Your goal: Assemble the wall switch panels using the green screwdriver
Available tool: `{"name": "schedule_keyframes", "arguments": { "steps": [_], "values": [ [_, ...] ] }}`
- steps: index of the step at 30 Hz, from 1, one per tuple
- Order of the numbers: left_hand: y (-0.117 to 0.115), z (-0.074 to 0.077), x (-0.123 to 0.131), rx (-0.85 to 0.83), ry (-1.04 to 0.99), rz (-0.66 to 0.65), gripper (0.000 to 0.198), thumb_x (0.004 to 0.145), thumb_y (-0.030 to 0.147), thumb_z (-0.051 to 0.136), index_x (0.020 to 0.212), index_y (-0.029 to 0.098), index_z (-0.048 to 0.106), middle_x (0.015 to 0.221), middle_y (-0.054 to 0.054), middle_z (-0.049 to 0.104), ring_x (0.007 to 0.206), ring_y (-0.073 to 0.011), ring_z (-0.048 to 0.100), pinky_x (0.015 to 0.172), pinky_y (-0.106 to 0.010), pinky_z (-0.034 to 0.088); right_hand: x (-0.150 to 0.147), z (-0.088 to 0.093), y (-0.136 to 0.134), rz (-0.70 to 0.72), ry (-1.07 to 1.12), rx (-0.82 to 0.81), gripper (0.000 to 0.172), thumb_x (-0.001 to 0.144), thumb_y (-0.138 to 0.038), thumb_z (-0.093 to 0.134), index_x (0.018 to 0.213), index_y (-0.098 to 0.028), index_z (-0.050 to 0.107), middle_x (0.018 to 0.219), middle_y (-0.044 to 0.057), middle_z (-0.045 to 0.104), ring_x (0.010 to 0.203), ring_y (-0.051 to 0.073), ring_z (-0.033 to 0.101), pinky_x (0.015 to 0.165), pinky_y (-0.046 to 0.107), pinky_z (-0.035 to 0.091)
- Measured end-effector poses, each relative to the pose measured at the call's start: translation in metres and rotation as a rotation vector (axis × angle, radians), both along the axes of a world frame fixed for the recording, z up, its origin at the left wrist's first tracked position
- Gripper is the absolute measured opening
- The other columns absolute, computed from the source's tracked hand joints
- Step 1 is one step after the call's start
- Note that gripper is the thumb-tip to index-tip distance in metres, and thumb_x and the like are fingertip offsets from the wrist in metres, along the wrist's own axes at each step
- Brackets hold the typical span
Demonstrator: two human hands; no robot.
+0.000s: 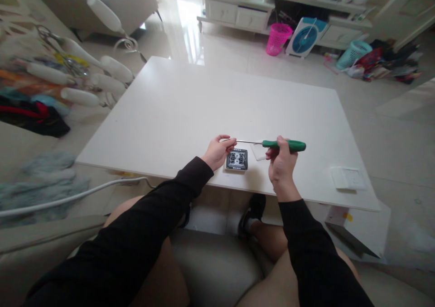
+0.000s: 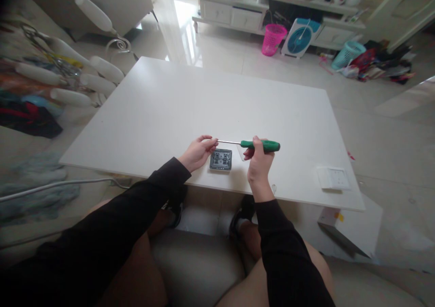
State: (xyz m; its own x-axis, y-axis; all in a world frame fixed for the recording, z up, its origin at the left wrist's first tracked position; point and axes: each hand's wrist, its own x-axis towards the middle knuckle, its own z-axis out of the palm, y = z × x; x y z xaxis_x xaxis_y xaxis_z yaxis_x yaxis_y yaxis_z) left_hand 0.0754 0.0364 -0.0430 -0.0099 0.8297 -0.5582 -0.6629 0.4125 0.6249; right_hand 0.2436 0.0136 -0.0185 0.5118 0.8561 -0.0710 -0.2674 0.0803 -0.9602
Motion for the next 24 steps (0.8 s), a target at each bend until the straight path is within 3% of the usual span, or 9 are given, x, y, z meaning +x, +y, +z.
{"name": "schedule_keyframes", "arguments": {
  "steps": [9, 15, 24],
  "values": [
    [-0.0058, 0.0047, -0.0043, -0.015, -0.11, 0.087, 0.024, 0.092, -0.003, 0.068, 0.088, 0.017, 0.056, 0.077, -0.001, 0.069, 0.072, -0.0075, 0.067, 0.074, -0.018, 0.048, -0.0045, 0.003, 0.0007, 0.072, 0.124, -0.11, 0.04, 0.063, -0.05, 0.088, 0.075, -0.021, 0.063, 0.061, -0.006, 0.066, 0.048, 0.008, 0.057, 0.042, 0.018, 0.041],
    [-0.0059, 0.0046, -0.0041, -0.018, -0.102, 0.077, 0.025, 0.092, -0.003, 0.069, 0.088, 0.017, 0.056, 0.076, 0.0, 0.068, 0.072, -0.0076, 0.066, 0.073, -0.018, 0.048, -0.0052, 0.0015, -0.0023, 0.142, 0.066, -0.05, 0.032, 0.062, -0.035, 0.085, 0.081, -0.022, 0.064, 0.06, -0.008, 0.065, 0.047, 0.008, 0.056, 0.043, 0.019, 0.035],
    [-0.0068, 0.0063, -0.0014, -0.029, -0.175, 0.079, 0.024, 0.092, -0.003, 0.069, 0.086, 0.017, 0.057, 0.08, -0.002, 0.068, 0.076, -0.0086, 0.066, 0.079, -0.02, 0.049, -0.0083, 0.0028, -0.0023, 0.087, 0.027, 0.026, 0.033, 0.066, -0.038, 0.087, 0.08, -0.021, 0.062, 0.06, -0.008, 0.061, 0.045, 0.007, 0.052, 0.043, 0.021, 0.034]
  ]
}}
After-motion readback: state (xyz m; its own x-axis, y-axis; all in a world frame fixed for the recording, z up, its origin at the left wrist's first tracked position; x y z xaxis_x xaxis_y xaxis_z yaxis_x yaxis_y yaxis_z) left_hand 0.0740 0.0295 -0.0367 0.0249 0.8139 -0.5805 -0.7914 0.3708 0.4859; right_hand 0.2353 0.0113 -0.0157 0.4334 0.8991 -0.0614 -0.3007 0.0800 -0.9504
